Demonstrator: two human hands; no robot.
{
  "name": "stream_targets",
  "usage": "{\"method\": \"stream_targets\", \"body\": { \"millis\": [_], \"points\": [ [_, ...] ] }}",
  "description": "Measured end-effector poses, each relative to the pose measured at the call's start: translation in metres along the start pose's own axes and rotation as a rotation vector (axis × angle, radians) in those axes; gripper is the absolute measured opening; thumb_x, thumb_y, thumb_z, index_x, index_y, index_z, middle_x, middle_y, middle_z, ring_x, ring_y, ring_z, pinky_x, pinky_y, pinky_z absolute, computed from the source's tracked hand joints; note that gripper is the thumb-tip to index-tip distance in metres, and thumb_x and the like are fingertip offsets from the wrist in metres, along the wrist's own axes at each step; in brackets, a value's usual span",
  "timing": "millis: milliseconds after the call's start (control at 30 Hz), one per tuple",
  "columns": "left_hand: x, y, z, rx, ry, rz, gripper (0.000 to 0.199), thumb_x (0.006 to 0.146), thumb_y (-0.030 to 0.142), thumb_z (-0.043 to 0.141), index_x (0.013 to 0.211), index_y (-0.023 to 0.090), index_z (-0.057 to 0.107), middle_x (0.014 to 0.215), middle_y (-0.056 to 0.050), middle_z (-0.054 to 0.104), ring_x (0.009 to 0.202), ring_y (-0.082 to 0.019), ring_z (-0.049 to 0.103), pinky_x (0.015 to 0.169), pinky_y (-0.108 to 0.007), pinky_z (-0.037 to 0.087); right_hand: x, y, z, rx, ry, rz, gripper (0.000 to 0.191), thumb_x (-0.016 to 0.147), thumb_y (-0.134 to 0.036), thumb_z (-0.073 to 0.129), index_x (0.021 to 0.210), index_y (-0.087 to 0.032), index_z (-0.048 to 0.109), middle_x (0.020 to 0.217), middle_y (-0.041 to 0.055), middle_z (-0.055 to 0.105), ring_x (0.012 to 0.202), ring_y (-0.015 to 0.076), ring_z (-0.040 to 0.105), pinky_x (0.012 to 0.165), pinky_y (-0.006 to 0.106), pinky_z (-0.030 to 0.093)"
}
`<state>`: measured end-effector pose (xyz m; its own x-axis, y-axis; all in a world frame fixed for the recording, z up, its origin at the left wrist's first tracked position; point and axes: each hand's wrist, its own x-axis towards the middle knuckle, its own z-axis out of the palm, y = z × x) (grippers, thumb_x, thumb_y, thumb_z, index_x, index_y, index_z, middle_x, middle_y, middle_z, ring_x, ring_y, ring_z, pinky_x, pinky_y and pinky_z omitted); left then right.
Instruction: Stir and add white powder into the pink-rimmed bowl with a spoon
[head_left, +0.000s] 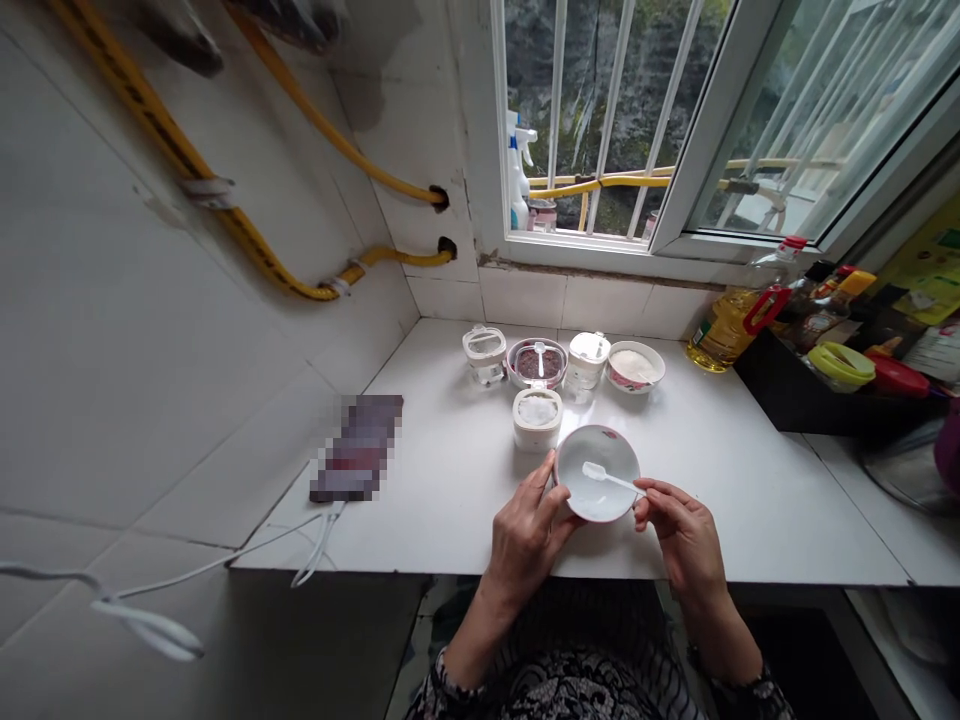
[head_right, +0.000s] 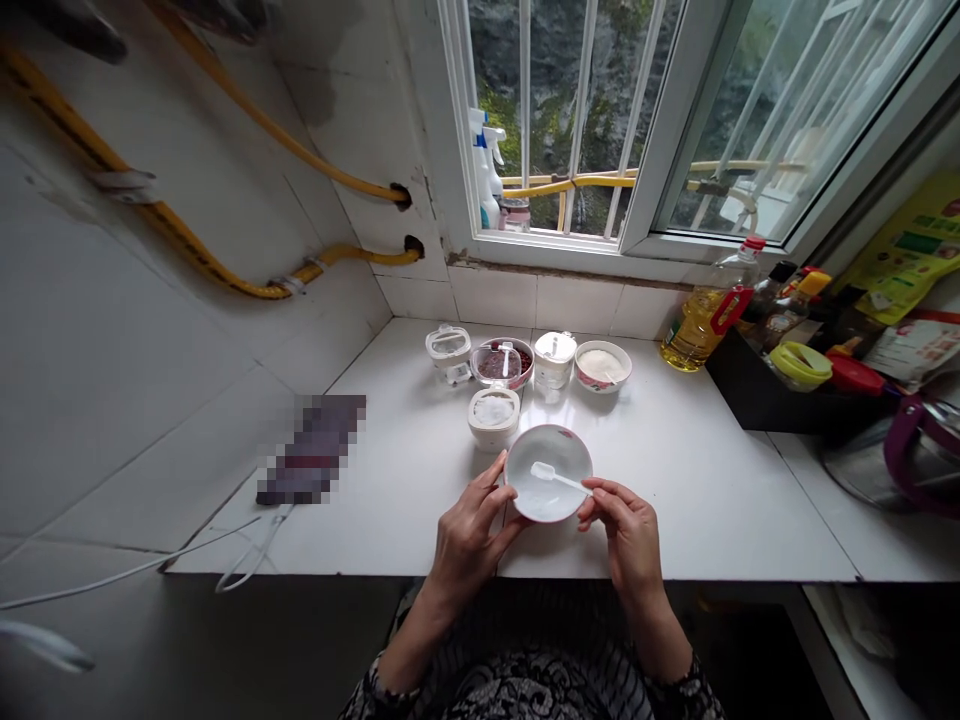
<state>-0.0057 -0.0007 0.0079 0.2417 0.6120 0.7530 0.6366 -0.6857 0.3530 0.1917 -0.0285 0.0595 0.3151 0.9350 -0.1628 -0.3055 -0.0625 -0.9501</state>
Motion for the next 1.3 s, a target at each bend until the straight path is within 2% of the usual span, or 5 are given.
{"method": "stream_targets", "body": {
  "millis": [333, 700, 867, 1133, 1300],
  "points": [
    [-0.002, -0.002, 0.002, -0.037, -0.021, -0.094, 0.021, 0.087, 0.025, 0.071, 0.104, 0.021, 0.061, 0.138, -0.021, 0.064, 0.118, -0.032, 0.069, 0.089, -0.04, 0.063, 0.051, -0.039, 0.062, -0.139, -0.102, -0.398, 0.015, 0.079, -0.029, 0.067, 0.085, -0.018, 0.076, 0.06, 0.0006, 0.07, 0.054, 0.0153, 0.063, 0.061, 0.032, 0.053],
    [0.0, -0.002, 0.001, -0.072, -0.023, -0.098, 0.022, 0.088, 0.023, 0.07, 0.106, 0.022, 0.059, 0.138, -0.018, 0.064, 0.123, -0.029, 0.067, 0.095, -0.039, 0.061, 0.061, -0.016, 0.068, -1.0, -0.218, -1.404, 0.036, 0.095, -0.005, 0.047, 0.118, -0.021, 0.07, 0.093, 0.006, 0.079, 0.079, 0.0178, 0.071, 0.091, 0.038, 0.045],
    [0.0, -0.001, 0.001, -0.066, -0.018, -0.106, 0.022, 0.087, 0.022, 0.07, 0.107, 0.022, 0.059, 0.139, -0.018, 0.063, 0.122, -0.029, 0.067, 0.094, -0.04, 0.061, 0.059, -0.017, 0.067, -0.931, -0.239, -1.285, 0.032, 0.096, -0.008, 0.048, 0.112, -0.022, 0.073, 0.088, 0.0053, 0.08, 0.075, 0.0184, 0.071, 0.087, 0.039, 0.047],
    [0.0, -0.001, 0.001, -0.066, -0.012, -0.126, 0.02, 0.087, 0.02, 0.069, 0.104, 0.023, 0.059, 0.137, -0.017, 0.065, 0.119, -0.028, 0.069, 0.09, -0.038, 0.063, 0.04, -0.027, 0.054, -0.357, -0.118, -0.532, 0.016, 0.09, -0.033, 0.064, 0.099, -0.022, 0.072, 0.079, 0.0039, 0.078, 0.073, 0.0205, 0.072, 0.076, 0.037, 0.056],
    [0.001, -0.003, 0.002, -0.087, -0.015, -0.103, 0.02, 0.087, 0.019, 0.069, 0.104, 0.022, 0.058, 0.137, -0.02, 0.064, 0.123, -0.03, 0.067, 0.092, -0.04, 0.062, 0.023, -0.028, 0.016, -0.48, -0.099, -0.499, 0.012, 0.09, -0.034, 0.066, 0.092, -0.021, 0.067, 0.076, 0.0036, 0.077, 0.075, 0.022, 0.072, 0.076, 0.037, 0.055]
  ]
}}
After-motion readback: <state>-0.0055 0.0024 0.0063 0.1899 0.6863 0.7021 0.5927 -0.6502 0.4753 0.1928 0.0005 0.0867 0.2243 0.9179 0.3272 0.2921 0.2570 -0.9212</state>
